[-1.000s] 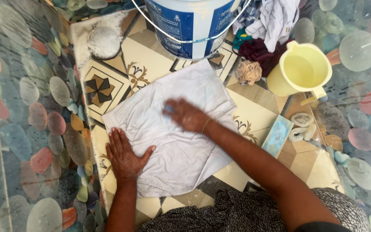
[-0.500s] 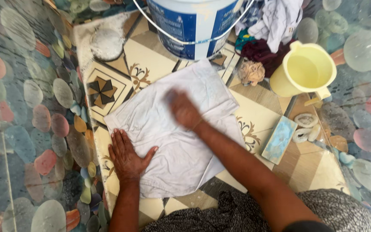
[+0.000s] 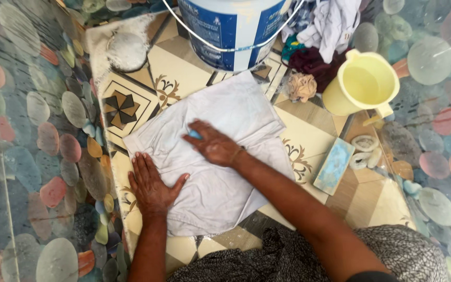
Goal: The person washes clothing by hand in a bucket and scrubs a garment with a bar of soap on the floor.
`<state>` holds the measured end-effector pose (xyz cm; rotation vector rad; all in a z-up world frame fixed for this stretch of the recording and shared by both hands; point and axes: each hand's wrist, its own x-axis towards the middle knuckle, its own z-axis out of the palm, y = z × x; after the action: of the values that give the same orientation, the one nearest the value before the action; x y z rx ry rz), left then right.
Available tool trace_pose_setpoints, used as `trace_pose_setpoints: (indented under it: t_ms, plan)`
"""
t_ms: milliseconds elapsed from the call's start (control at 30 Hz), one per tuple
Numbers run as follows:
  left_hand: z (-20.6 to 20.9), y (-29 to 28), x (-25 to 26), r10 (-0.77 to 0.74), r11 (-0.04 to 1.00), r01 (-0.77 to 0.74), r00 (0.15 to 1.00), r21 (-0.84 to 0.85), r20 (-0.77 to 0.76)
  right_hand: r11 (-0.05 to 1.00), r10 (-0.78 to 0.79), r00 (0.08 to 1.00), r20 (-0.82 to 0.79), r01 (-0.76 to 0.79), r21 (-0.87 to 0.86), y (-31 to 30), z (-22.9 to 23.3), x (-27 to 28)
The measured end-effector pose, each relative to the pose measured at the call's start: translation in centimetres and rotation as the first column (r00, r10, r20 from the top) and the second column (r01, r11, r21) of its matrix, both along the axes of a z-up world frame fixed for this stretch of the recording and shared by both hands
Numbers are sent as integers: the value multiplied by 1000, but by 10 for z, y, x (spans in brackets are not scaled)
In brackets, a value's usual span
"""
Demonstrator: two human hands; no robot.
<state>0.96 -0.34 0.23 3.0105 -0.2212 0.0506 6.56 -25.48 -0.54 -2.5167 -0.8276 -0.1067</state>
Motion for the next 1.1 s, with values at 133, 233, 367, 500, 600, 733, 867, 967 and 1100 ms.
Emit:
trace_pose_setpoints:
  t_ms: [133,233,367,500,600,733,867,967,1100]
  plan:
    - [8,-2,0,27,999,-28,999,-23,-39,994,54,991,124,-65,88,31,9,20]
    - [6,-1,0,10,1000,-10,1000,-15,-8,999,26,982,187,-35,41,67,-9,41]
    - [3,-1,1,16,999,-17,1000,-33,-10,979,-179,971,157,159,131,80,-33,62]
    - [-1,2,0,5,1000,-5,1000,-16,-13,905,-406,879,250,347,248,25,-63,76]
    - [-3,2,-1,16,999,-16,1000,-30,-20,819,-573,763,298,550,165,-54,-59,78]
    - [-5,4,1,14,1000,-15,1000,-26,-25,727,-670,732,123,613,311,-107,-7,35]
    - [-1,4,1,18,999,-19,999,-32,-40,685,-677,733,-64,660,308,-93,37,-14]
    - [-1,4,-1,13,1000,-15,999,-27,-40,556,-733,664,-150,712,429,-78,36,-56]
    - [2,2,0,26,999,-27,999,-27,-46,729,-531,823,-200,564,387,-61,19,-118]
